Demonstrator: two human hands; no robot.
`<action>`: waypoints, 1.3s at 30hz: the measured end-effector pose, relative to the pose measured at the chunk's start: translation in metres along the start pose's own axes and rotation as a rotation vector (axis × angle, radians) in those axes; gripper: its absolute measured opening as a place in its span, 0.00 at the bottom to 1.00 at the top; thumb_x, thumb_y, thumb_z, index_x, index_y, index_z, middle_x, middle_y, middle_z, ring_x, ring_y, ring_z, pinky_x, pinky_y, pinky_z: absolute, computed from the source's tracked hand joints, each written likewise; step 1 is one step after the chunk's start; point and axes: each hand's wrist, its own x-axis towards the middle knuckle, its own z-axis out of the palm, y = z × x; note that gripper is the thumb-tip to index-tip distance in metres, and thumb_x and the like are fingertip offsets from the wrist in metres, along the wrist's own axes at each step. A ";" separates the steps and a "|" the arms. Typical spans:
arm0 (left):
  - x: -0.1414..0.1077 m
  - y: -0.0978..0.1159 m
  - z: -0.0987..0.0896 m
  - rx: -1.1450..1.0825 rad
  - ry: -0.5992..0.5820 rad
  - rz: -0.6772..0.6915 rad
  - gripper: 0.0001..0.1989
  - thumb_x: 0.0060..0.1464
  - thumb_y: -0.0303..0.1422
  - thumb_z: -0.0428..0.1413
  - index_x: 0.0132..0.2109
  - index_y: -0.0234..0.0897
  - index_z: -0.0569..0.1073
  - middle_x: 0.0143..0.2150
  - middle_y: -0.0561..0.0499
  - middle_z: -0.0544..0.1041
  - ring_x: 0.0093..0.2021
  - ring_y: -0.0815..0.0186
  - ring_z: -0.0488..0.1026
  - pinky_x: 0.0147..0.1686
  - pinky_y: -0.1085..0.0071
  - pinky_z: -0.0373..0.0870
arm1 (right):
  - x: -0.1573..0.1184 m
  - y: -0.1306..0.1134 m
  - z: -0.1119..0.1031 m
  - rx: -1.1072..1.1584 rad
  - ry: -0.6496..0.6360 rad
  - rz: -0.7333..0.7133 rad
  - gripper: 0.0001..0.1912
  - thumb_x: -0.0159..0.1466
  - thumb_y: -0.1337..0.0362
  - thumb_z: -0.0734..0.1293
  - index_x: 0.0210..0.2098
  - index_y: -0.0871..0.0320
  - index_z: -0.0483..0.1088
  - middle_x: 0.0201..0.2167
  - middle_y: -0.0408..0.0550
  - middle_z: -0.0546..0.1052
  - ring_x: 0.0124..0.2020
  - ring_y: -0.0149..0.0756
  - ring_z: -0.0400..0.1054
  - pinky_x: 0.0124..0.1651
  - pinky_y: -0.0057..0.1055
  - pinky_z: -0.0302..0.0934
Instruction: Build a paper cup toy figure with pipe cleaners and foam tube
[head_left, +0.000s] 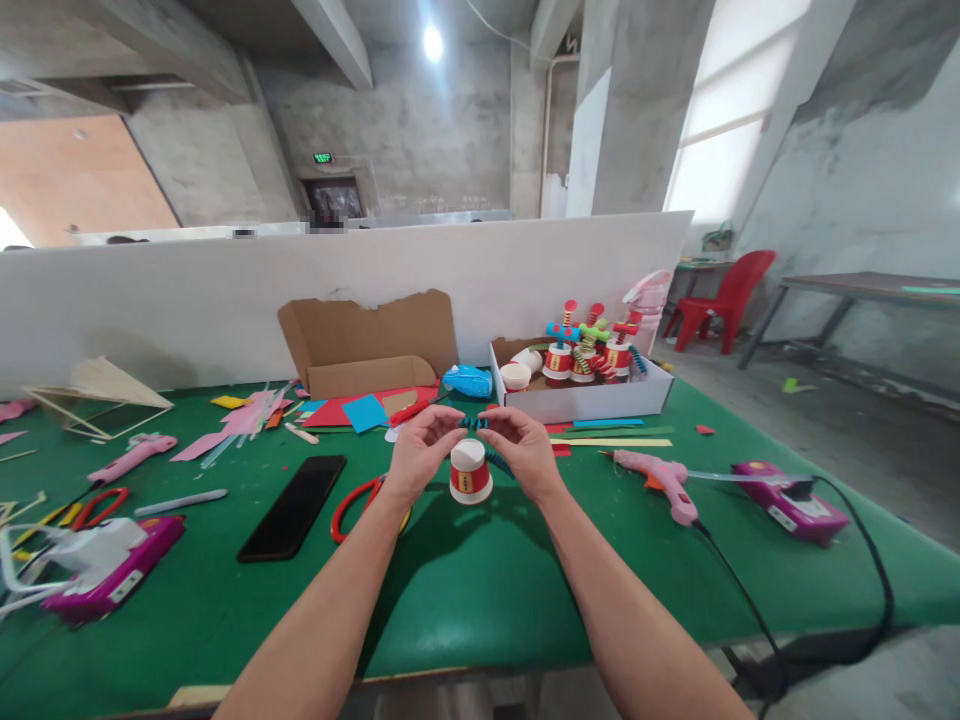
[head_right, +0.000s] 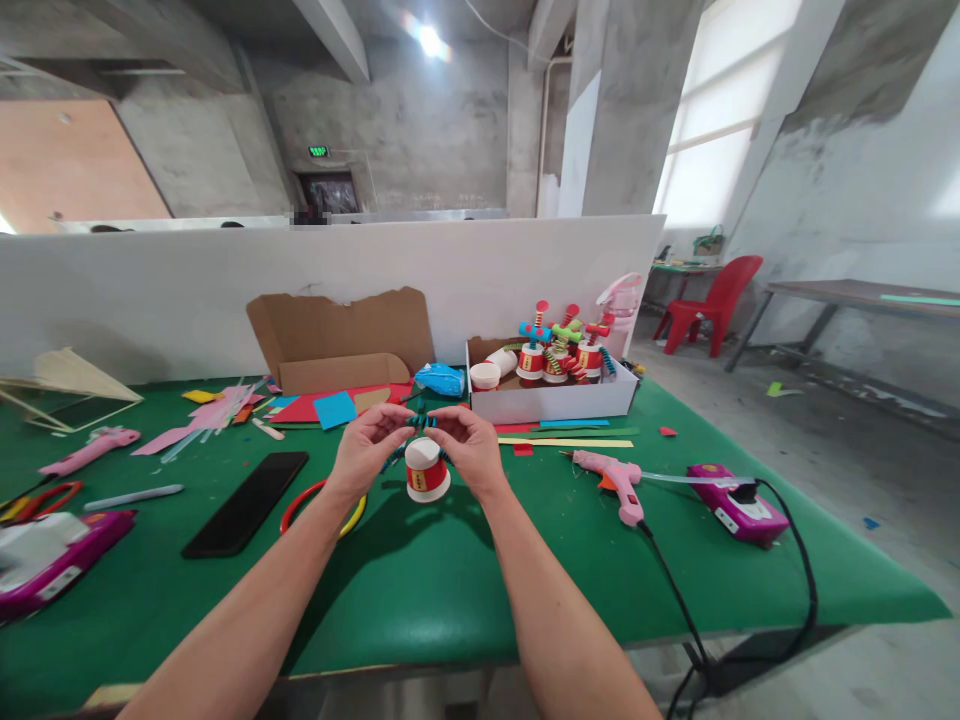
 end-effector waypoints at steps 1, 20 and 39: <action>0.005 0.001 -0.004 0.004 -0.018 -0.005 0.16 0.46 0.39 0.62 0.42 0.37 0.73 0.33 0.50 0.77 0.34 0.66 0.74 0.36 0.70 0.70 | 0.001 0.001 -0.001 0.019 0.023 0.007 0.13 0.48 0.59 0.75 0.33 0.55 0.75 0.30 0.44 0.78 0.33 0.34 0.71 0.41 0.32 0.67; 0.131 -0.108 -0.011 1.035 -0.131 -0.289 0.10 0.40 0.26 0.59 0.35 0.34 0.74 0.38 0.38 0.79 0.44 0.49 0.75 0.41 0.62 0.68 | 0.009 0.028 -0.012 0.577 0.346 0.332 0.11 0.53 0.57 0.70 0.32 0.56 0.70 0.28 0.45 0.75 0.26 0.31 0.69 0.30 0.30 0.68; 0.010 0.013 0.022 -0.364 0.076 -0.190 0.17 0.38 0.37 0.68 0.37 0.35 0.76 0.41 0.48 0.78 0.39 0.66 0.74 0.42 0.68 0.71 | 0.003 -0.010 -0.004 0.534 -0.060 0.551 0.16 0.49 0.55 0.75 0.28 0.61 0.74 0.25 0.43 0.73 0.17 0.18 0.54 0.13 0.15 0.40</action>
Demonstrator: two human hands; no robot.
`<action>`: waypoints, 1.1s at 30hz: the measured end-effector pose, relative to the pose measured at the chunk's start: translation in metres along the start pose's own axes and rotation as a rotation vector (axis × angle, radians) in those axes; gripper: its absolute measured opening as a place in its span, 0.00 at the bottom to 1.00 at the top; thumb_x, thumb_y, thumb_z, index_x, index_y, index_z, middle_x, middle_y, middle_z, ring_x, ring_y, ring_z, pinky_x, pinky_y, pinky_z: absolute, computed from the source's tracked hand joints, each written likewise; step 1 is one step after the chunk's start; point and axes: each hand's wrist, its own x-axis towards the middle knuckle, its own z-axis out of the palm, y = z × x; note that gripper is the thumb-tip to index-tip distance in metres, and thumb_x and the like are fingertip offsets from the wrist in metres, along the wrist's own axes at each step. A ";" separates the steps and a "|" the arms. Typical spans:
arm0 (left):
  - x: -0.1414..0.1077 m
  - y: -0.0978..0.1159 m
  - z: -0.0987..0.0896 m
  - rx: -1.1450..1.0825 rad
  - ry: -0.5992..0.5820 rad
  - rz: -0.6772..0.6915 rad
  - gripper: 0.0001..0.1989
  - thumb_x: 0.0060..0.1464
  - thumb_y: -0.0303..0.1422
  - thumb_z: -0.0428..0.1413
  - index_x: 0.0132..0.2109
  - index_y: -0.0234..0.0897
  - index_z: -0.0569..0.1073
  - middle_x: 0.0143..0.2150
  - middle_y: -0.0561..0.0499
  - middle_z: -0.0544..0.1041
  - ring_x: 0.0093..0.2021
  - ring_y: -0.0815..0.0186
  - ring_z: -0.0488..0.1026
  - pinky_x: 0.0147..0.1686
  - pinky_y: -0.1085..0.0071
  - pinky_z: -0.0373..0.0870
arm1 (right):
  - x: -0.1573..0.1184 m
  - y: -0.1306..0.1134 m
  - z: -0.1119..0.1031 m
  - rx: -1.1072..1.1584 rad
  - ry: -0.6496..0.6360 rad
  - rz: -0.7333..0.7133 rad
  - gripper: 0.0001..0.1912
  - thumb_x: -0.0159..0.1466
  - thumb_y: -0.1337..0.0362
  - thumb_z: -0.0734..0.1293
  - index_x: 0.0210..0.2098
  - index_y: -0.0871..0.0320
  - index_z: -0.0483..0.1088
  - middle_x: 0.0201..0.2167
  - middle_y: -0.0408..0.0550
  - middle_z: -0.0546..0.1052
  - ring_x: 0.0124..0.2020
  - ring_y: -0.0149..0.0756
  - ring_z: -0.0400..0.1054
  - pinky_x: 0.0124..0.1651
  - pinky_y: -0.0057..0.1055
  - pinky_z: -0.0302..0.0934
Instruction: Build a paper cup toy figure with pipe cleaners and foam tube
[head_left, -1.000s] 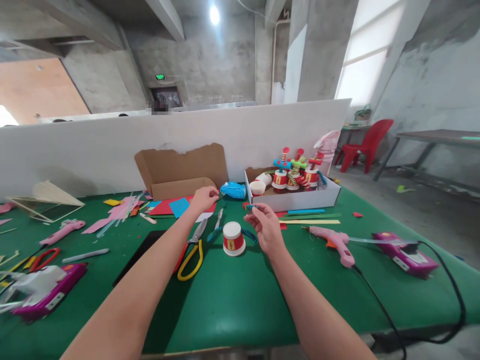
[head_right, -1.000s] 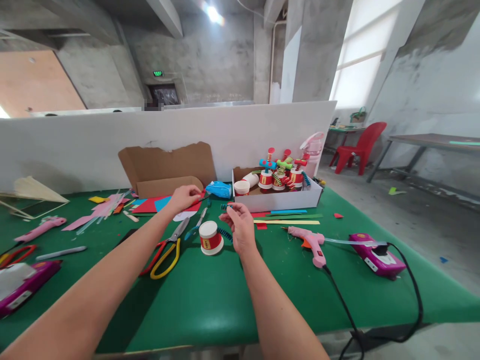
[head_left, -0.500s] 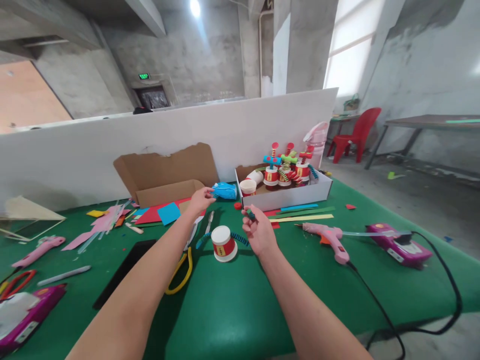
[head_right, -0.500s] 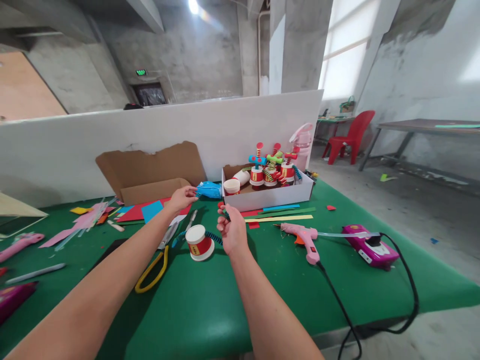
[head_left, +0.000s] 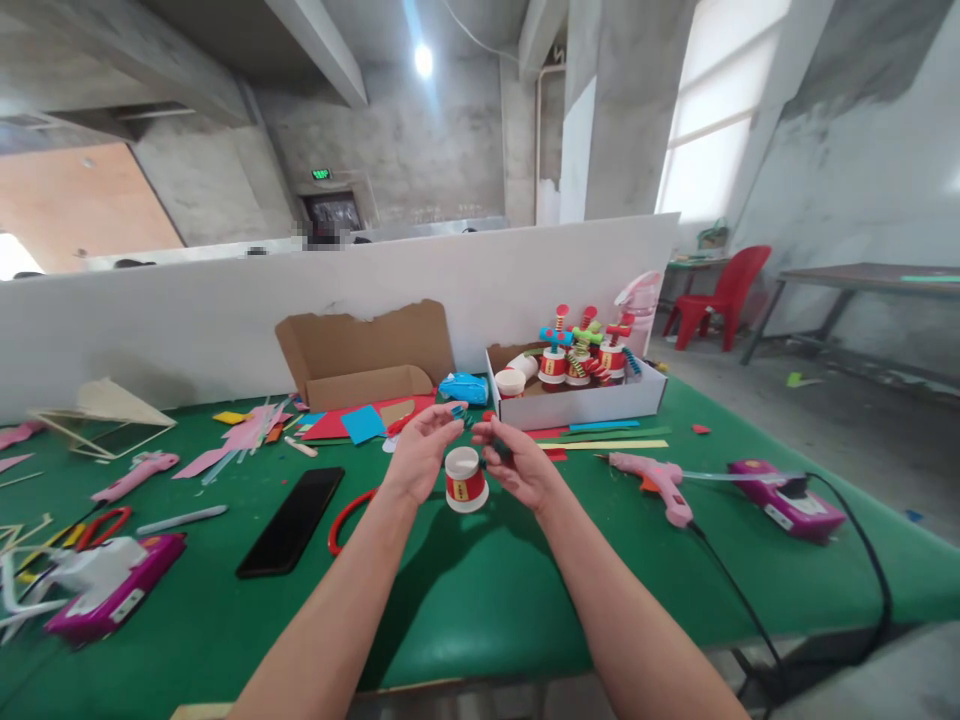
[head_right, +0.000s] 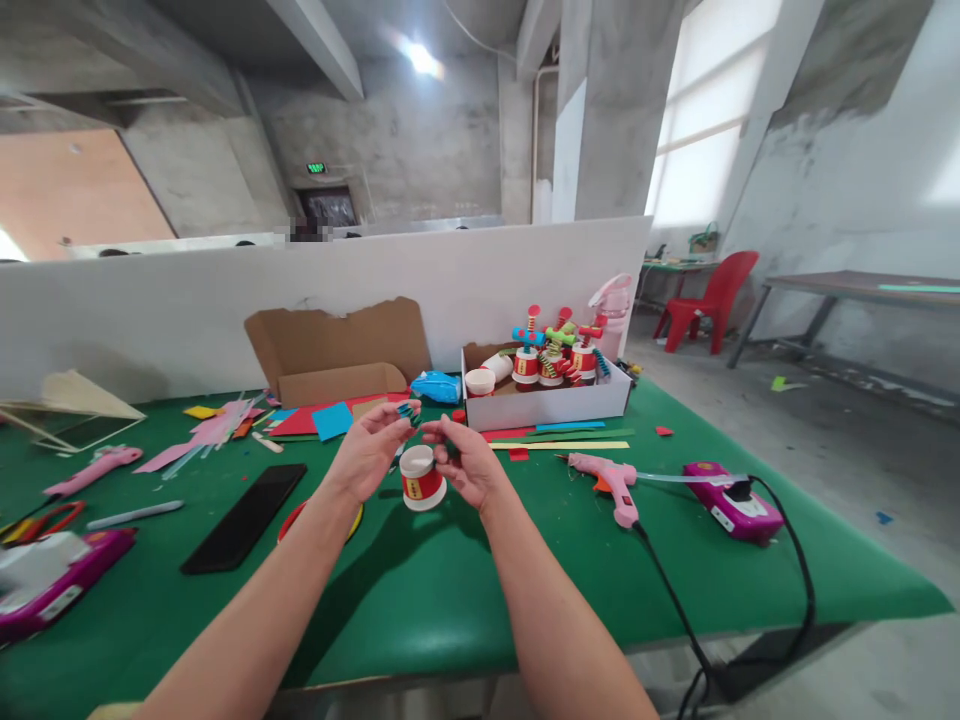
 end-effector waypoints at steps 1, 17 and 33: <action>-0.001 -0.003 0.002 -0.012 -0.004 -0.017 0.18 0.37 0.37 0.69 0.37 0.35 0.76 0.42 0.47 0.78 0.39 0.66 0.74 0.41 0.68 0.71 | 0.000 0.001 0.001 -0.001 -0.014 -0.001 0.17 0.47 0.54 0.76 0.27 0.61 0.74 0.24 0.43 0.73 0.16 0.17 0.52 0.12 0.15 0.39; -0.011 -0.002 -0.008 0.125 -0.028 -0.004 0.17 0.39 0.36 0.67 0.39 0.36 0.77 0.32 0.52 0.75 0.33 0.69 0.70 0.34 0.74 0.66 | -0.001 0.008 0.000 -0.697 0.164 -0.562 0.12 0.49 0.60 0.73 0.33 0.57 0.78 0.28 0.43 0.76 0.26 0.28 0.59 0.31 0.27 0.57; -0.008 -0.005 -0.008 0.134 0.030 0.013 0.18 0.38 0.40 0.68 0.37 0.36 0.78 0.31 0.51 0.77 0.32 0.69 0.71 0.34 0.73 0.67 | 0.001 0.006 -0.006 -0.752 0.113 -0.581 0.13 0.52 0.60 0.72 0.36 0.56 0.77 0.32 0.44 0.77 0.29 0.30 0.61 0.35 0.28 0.58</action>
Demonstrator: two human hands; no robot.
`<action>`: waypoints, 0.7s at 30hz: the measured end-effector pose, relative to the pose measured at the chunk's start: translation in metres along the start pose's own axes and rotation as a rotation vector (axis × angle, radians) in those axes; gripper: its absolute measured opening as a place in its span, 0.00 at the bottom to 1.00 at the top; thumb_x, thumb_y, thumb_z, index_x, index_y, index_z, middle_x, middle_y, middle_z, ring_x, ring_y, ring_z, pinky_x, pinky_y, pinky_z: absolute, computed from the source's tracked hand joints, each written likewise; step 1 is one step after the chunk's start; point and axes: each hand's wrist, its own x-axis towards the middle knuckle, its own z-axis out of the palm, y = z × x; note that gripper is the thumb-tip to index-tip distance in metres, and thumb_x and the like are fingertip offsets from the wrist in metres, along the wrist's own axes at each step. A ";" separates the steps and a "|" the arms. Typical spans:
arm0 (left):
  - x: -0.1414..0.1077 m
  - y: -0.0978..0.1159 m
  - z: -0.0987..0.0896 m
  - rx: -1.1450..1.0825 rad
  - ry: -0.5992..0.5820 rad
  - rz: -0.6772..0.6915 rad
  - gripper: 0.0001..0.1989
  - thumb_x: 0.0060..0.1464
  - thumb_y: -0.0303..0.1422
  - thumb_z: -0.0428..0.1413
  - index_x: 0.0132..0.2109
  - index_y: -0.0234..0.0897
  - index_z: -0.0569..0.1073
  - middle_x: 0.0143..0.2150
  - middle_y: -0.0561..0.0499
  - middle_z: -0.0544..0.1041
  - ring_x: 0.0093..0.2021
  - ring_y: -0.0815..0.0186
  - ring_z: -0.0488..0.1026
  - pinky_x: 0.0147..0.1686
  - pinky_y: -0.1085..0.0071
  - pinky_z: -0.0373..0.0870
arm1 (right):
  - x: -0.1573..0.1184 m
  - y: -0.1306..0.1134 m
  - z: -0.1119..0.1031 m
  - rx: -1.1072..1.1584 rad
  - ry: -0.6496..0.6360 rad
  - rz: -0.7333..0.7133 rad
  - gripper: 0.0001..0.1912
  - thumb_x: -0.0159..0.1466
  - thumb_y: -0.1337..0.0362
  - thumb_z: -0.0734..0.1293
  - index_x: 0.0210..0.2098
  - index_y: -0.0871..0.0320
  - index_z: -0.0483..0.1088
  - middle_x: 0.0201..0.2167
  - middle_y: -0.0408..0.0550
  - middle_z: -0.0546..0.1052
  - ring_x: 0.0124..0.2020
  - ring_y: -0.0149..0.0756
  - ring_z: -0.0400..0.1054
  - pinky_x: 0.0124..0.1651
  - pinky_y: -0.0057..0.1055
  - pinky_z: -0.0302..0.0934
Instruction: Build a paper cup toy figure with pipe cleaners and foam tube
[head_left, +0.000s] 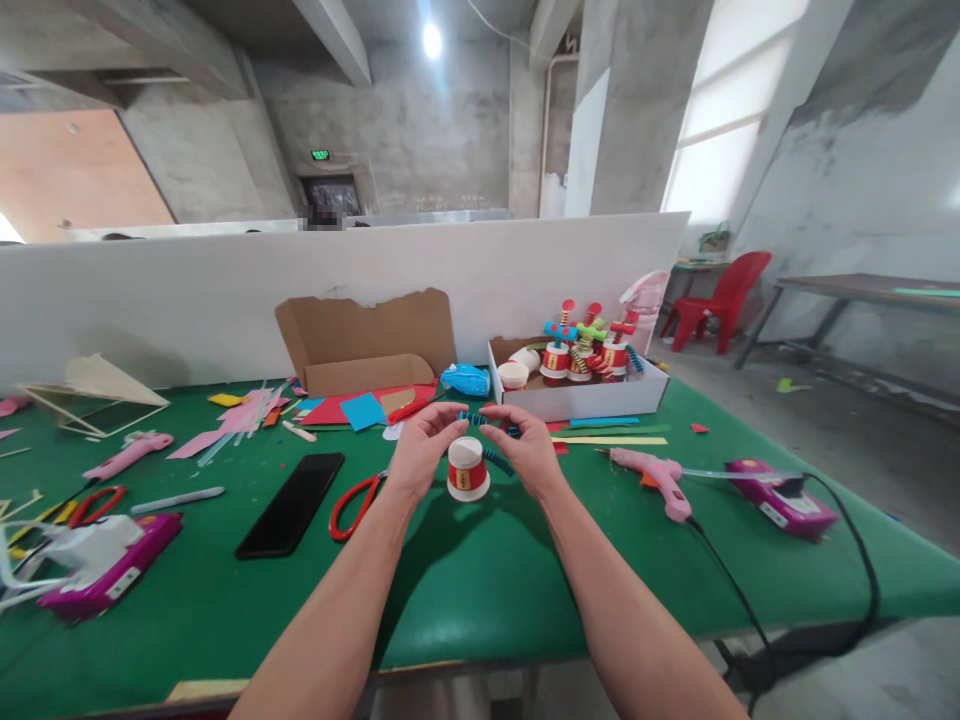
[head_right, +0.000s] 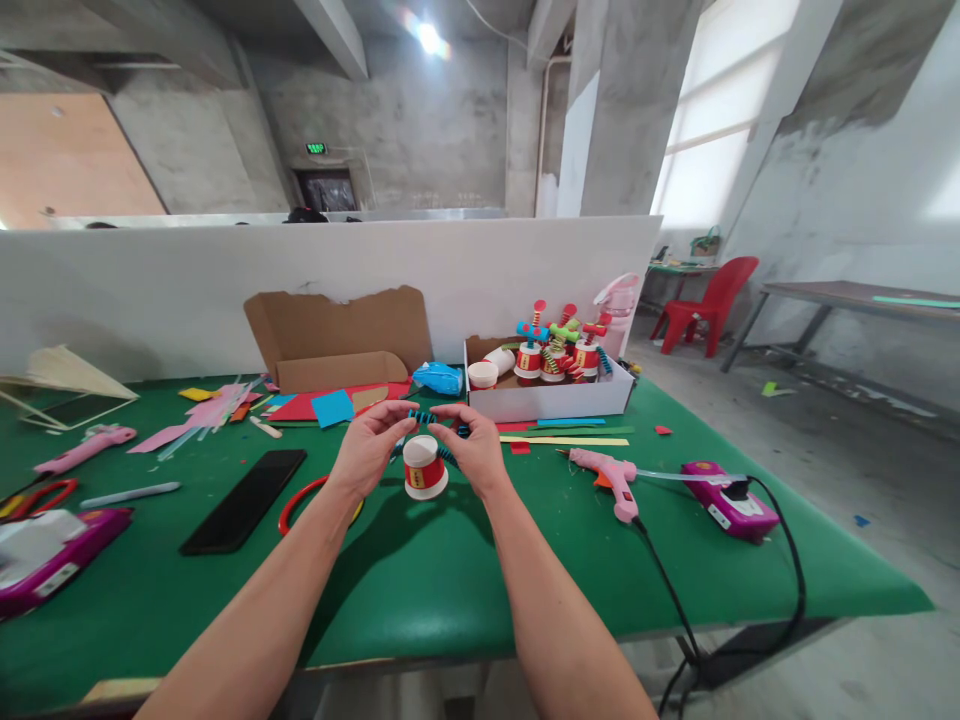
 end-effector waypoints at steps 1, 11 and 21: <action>0.000 0.000 0.001 0.016 -0.001 -0.004 0.18 0.38 0.39 0.68 0.37 0.36 0.78 0.31 0.52 0.77 0.31 0.69 0.70 0.32 0.74 0.67 | 0.000 0.000 0.000 -0.001 -0.005 0.005 0.13 0.51 0.59 0.72 0.37 0.56 0.77 0.32 0.44 0.77 0.29 0.30 0.61 0.35 0.28 0.59; 0.006 -0.002 -0.010 -0.044 0.165 0.109 0.17 0.40 0.40 0.67 0.36 0.35 0.77 0.28 0.52 0.76 0.29 0.70 0.71 0.33 0.72 0.69 | 0.019 0.027 -0.046 -0.482 0.046 0.348 0.16 0.54 0.73 0.57 0.32 0.56 0.75 0.34 0.44 0.79 0.38 0.35 0.69 0.41 0.29 0.61; 0.008 -0.001 -0.012 -0.008 0.099 0.029 0.20 0.37 0.43 0.67 0.35 0.34 0.77 0.27 0.51 0.76 0.28 0.69 0.71 0.33 0.71 0.68 | 0.014 0.019 -0.029 -0.513 0.102 0.053 0.10 0.59 0.62 0.62 0.31 0.57 0.74 0.33 0.50 0.79 0.35 0.37 0.70 0.41 0.33 0.61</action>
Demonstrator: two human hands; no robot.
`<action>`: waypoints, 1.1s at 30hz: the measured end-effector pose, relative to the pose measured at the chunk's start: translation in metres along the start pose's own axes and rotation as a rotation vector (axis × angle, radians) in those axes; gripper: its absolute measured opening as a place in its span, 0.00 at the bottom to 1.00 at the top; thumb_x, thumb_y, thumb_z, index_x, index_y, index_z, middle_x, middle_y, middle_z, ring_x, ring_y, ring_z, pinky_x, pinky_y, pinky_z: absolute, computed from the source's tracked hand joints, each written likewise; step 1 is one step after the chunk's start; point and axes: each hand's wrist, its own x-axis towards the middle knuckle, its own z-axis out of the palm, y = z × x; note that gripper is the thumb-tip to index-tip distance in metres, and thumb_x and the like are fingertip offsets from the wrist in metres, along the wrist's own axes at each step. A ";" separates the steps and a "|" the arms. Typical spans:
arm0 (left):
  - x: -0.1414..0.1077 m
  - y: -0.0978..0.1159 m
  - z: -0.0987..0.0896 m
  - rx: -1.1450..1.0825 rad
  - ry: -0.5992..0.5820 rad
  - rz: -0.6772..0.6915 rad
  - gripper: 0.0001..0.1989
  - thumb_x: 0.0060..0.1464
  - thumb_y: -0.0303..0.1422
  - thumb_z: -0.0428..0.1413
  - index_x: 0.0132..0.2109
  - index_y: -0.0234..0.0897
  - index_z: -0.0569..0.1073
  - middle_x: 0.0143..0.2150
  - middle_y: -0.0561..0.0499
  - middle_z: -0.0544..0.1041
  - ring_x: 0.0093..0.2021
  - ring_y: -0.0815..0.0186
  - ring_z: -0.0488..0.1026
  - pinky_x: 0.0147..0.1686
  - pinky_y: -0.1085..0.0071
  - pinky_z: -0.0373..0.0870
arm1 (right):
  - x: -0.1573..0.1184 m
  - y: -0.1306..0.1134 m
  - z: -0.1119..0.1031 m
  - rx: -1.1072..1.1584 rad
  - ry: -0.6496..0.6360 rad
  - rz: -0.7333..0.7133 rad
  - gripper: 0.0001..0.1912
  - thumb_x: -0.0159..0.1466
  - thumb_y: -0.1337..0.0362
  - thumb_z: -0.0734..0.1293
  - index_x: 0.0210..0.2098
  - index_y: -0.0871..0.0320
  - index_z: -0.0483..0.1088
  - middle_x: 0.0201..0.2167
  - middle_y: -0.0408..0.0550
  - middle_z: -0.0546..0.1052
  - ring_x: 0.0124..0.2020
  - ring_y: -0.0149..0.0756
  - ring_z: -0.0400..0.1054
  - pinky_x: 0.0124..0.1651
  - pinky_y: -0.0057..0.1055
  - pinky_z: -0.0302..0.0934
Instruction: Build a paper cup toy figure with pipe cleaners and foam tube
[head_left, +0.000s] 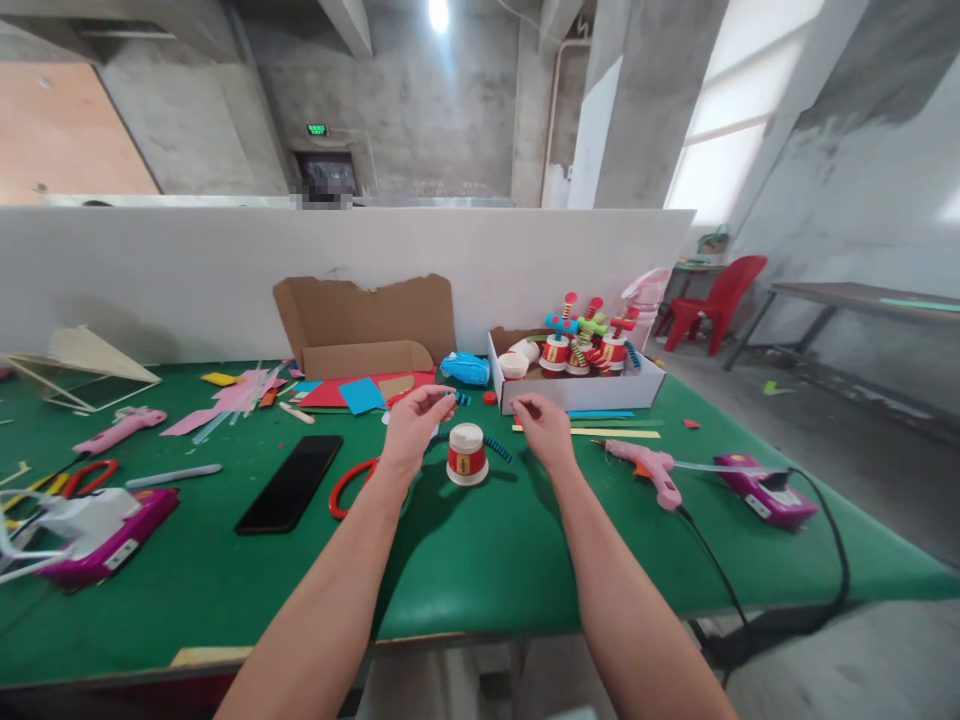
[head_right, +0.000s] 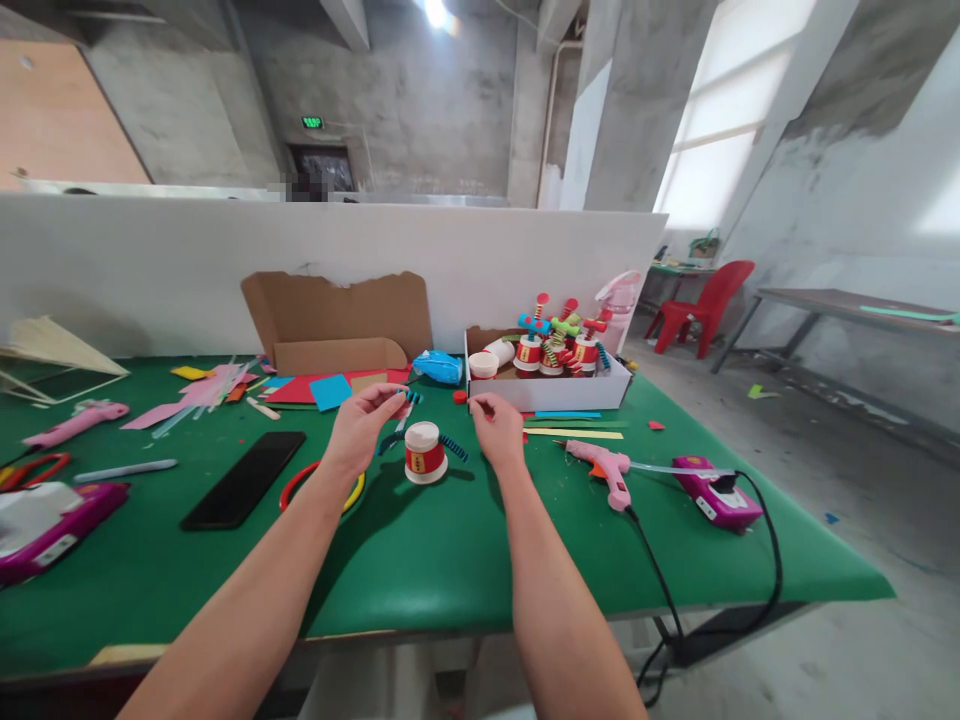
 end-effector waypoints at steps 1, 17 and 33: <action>0.000 0.001 0.000 0.014 -0.013 0.000 0.20 0.37 0.43 0.67 0.35 0.34 0.77 0.27 0.51 0.76 0.28 0.69 0.70 0.33 0.71 0.68 | -0.002 -0.004 0.003 0.172 -0.031 0.031 0.10 0.59 0.59 0.63 0.32 0.57 0.74 0.31 0.48 0.79 0.32 0.35 0.69 0.39 0.32 0.62; -0.006 -0.004 0.001 0.290 -0.172 0.098 0.13 0.44 0.38 0.63 0.38 0.36 0.78 0.32 0.50 0.77 0.30 0.68 0.70 0.32 0.72 0.66 | -0.021 -0.032 0.018 0.916 -0.379 0.358 0.21 0.43 0.51 0.78 0.28 0.59 0.72 0.23 0.41 0.75 0.22 0.22 0.62 0.27 0.23 0.56; -0.008 0.001 0.001 -0.072 -0.220 -0.092 0.15 0.41 0.37 0.66 0.38 0.35 0.77 0.29 0.52 0.75 0.30 0.70 0.69 0.33 0.73 0.66 | -0.022 -0.039 0.015 0.755 -0.140 0.119 0.19 0.49 0.49 0.73 0.27 0.57 0.70 0.18 0.38 0.69 0.14 0.21 0.51 0.16 0.24 0.43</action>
